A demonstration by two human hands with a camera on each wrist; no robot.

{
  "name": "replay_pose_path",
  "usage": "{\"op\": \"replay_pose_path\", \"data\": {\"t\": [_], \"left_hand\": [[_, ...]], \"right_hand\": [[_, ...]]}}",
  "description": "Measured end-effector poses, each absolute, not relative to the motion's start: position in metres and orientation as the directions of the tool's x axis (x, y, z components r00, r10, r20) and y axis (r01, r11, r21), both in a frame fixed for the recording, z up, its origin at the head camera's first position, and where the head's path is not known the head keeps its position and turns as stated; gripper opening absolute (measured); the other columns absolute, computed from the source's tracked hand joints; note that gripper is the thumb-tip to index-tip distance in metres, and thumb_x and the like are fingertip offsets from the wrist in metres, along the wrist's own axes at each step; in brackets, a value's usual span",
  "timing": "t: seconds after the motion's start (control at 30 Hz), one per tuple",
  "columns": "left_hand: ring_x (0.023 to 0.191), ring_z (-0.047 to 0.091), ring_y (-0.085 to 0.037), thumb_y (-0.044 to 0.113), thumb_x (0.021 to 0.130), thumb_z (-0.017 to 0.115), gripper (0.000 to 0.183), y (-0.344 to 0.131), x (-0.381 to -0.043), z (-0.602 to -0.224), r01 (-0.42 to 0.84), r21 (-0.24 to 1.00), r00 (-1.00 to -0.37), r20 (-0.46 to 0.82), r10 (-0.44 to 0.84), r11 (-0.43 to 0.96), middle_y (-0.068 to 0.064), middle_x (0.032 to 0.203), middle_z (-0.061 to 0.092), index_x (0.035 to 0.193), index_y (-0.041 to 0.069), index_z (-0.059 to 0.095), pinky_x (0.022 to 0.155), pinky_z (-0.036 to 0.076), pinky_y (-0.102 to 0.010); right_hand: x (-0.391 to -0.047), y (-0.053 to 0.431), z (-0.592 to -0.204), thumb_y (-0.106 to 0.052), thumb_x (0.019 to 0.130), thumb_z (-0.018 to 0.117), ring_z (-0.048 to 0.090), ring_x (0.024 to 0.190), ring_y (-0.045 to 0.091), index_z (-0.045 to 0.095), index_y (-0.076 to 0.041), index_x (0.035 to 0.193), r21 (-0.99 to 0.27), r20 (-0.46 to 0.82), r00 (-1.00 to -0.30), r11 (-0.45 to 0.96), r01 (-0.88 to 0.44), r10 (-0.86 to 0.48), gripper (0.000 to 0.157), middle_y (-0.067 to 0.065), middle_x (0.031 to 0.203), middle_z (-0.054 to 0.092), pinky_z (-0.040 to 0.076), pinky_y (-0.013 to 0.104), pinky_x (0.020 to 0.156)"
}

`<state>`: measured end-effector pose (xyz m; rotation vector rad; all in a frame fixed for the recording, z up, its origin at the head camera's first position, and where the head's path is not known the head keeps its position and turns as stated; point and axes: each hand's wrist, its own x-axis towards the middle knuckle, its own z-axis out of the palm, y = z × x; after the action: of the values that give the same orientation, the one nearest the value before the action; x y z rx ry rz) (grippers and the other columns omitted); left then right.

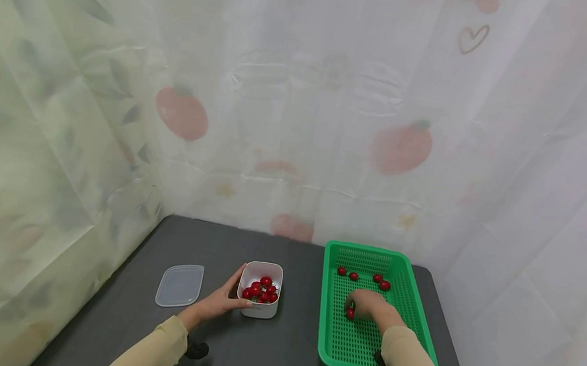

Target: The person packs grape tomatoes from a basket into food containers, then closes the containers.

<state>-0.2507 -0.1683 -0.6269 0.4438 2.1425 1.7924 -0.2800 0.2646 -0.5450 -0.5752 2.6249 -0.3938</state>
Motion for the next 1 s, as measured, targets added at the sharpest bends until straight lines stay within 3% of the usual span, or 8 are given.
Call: {"op": "replay_pose_path", "data": {"t": [0.57, 0.73, 1.0], "left_hand": [[0.149, 0.024, -0.042, 0.014, 0.095, 0.074, 0.106, -0.168, -0.249, -0.625, 0.023, 0.985, -0.905, -0.052, 0.423, 0.171, -0.018, 0.169, 0.011, 0.165, 0.017, -0.005, 0.114, 0.033, -0.057], [0.148, 0.025, -0.042, 0.016, 0.095, 0.074, 0.105, -0.168, -0.248, -0.623, 0.015, 0.984, -0.906, -0.062, 0.419, 0.178, -0.018, 0.168, 0.013, 0.166, 0.019, -0.004, 0.113, 0.034, -0.057], [0.149, 0.023, -0.043, 0.018, 0.094, 0.076, 0.107, -0.170, -0.249, -0.622, 0.011, 0.984, -0.903, -0.066, 0.424, 0.177, -0.018, 0.169, 0.011, 0.166, 0.018, -0.003, 0.114, 0.033, -0.056]], "right_hand": [[-0.289, 0.277, -0.510, -0.002, 0.096, 0.068, 0.065, 0.105, 0.031, 0.073, -0.013, 0.117, -0.426, -0.210, -0.841, 0.821, -0.380, -0.498, 0.024, 0.006, 0.114, 0.069, 0.054, 0.051, 0.084], [-0.294, 0.277, -0.496, -0.008, 0.096, 0.070, 0.064, 0.111, 0.035, 0.070, -0.007, 0.124, -0.433, -0.184, -0.838, 0.807, -0.401, -0.514, 0.027, 0.007, 0.117, 0.070, 0.053, 0.052, 0.088], [-0.293, 0.260, -0.482, -0.015, 0.099, 0.069, 0.065, 0.112, 0.031, 0.070, -0.010, 0.125, -0.416, -0.133, -0.824, 0.785, -0.458, -0.551, 0.027, 0.003, 0.117, 0.070, 0.053, 0.051, 0.090]]}}
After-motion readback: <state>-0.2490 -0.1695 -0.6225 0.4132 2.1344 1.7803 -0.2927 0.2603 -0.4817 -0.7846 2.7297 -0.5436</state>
